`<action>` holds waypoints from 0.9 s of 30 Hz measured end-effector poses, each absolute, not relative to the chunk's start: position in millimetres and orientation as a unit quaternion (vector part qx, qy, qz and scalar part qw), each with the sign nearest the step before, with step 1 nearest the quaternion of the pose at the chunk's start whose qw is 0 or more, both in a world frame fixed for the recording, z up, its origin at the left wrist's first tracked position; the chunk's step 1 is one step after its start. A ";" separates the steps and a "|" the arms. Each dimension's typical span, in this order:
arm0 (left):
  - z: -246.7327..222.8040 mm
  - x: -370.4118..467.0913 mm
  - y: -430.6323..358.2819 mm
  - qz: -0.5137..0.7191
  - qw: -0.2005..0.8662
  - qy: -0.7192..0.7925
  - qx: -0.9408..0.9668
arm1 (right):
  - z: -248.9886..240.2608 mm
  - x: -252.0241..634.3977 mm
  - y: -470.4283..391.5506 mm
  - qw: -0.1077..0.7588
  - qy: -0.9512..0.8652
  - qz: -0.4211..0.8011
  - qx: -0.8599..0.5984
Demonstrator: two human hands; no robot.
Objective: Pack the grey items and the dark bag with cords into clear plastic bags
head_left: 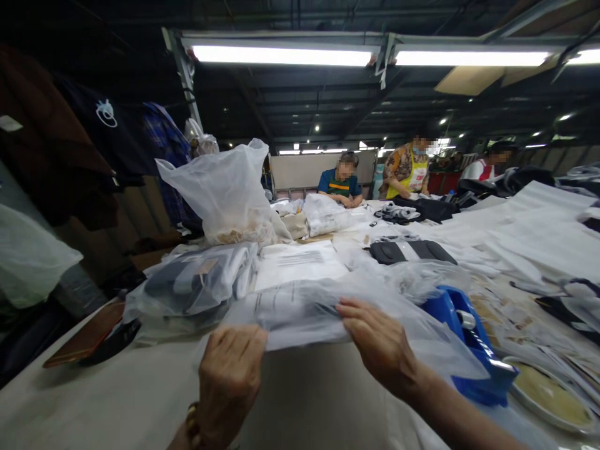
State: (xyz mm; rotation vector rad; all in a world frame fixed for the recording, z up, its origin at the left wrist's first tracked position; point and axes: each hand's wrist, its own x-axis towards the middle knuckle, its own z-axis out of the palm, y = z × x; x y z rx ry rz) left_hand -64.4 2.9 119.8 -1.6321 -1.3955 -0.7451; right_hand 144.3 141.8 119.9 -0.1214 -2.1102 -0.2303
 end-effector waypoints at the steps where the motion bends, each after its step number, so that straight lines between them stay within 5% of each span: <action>1: 138.1 -64.8 7.9 -0.291 0.420 -0.568 -0.645 | 136.1 141.2 146.2 0.493 -0.864 -0.089 -0.058; 10: 192.5 -68.8 26.8 -0.221 0.472 -0.609 -0.599 | 184.7 127.6 160.2 0.472 -0.861 -0.125 -0.140; 19: 215.5 -74.0 36.1 -0.142 0.363 -0.723 -0.571 | 190.5 101.1 179.5 0.473 -0.860 -0.104 -0.161; 27: 162.6 -87.4 45.5 -0.225 0.384 -0.674 -0.590 | 171.4 86.6 185.9 0.476 -0.865 -0.095 -0.130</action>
